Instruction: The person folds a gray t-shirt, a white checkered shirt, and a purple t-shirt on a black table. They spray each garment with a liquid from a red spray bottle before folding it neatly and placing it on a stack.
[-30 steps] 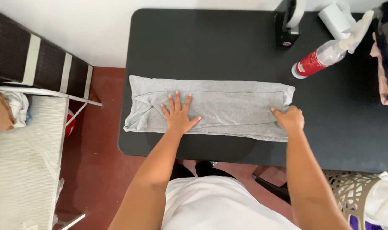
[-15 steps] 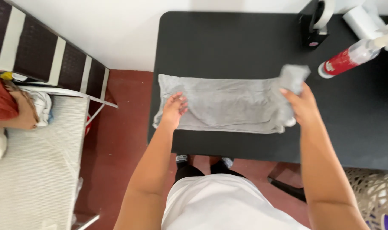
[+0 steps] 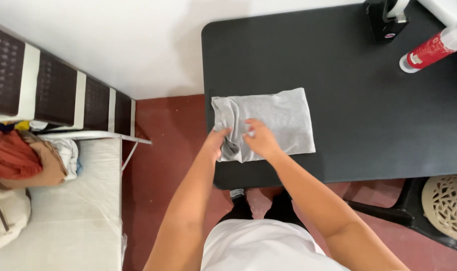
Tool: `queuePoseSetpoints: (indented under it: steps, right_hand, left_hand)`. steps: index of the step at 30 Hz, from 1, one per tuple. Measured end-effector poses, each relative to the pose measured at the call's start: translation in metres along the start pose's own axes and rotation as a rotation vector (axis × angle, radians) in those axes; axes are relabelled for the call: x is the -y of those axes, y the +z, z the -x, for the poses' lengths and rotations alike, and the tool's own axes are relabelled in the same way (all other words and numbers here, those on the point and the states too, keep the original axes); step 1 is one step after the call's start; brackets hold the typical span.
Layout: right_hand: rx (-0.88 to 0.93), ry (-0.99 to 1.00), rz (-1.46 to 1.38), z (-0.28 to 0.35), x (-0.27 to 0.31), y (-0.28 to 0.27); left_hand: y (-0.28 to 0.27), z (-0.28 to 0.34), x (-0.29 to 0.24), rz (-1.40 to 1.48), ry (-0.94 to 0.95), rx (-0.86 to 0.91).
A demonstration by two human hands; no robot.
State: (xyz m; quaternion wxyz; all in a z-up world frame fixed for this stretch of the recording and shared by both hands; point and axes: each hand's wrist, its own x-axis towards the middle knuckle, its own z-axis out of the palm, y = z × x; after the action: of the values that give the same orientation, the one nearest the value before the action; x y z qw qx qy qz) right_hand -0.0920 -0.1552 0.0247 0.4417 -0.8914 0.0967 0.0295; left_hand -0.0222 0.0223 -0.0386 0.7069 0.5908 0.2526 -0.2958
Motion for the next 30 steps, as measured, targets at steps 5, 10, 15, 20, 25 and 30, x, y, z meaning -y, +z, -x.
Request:
queuePoseSetpoints:
  steps: [5, 10, 15, 20, 25, 30]
  right_hand:
    - [-0.421, 0.347, 0.264, -0.031, -0.099, -0.029]
    - [-0.450, 0.657, 0.390, -0.024, -0.146, -0.073]
    - [-0.402, 0.449, 0.406, 0.001, -0.094, -0.069]
    - [-0.431, 0.393, 0.503, 0.006, -0.099, -0.055]
    - [-0.423, 0.388, 0.547, 0.005, -0.098, -0.055]
    - [-0.376, 0.388, 0.574, 0.001, -0.107, -0.057]
  left_hand:
    - [-0.009, 0.018, -0.011, -0.180, 0.224, -0.036]
    - [-0.033, 0.028, -0.024, -0.583, 0.522, -0.234]
    - [-0.018, 0.017, -0.029, -1.072, 0.897, -0.513]
    - [0.016, -0.012, -0.038, -1.107, 0.670, -0.373]
    - [0.010, -0.026, -0.036, -1.446, 0.737, -0.216]
    - [-0.011, -0.006, -0.055, -1.574, 0.577, -0.326]
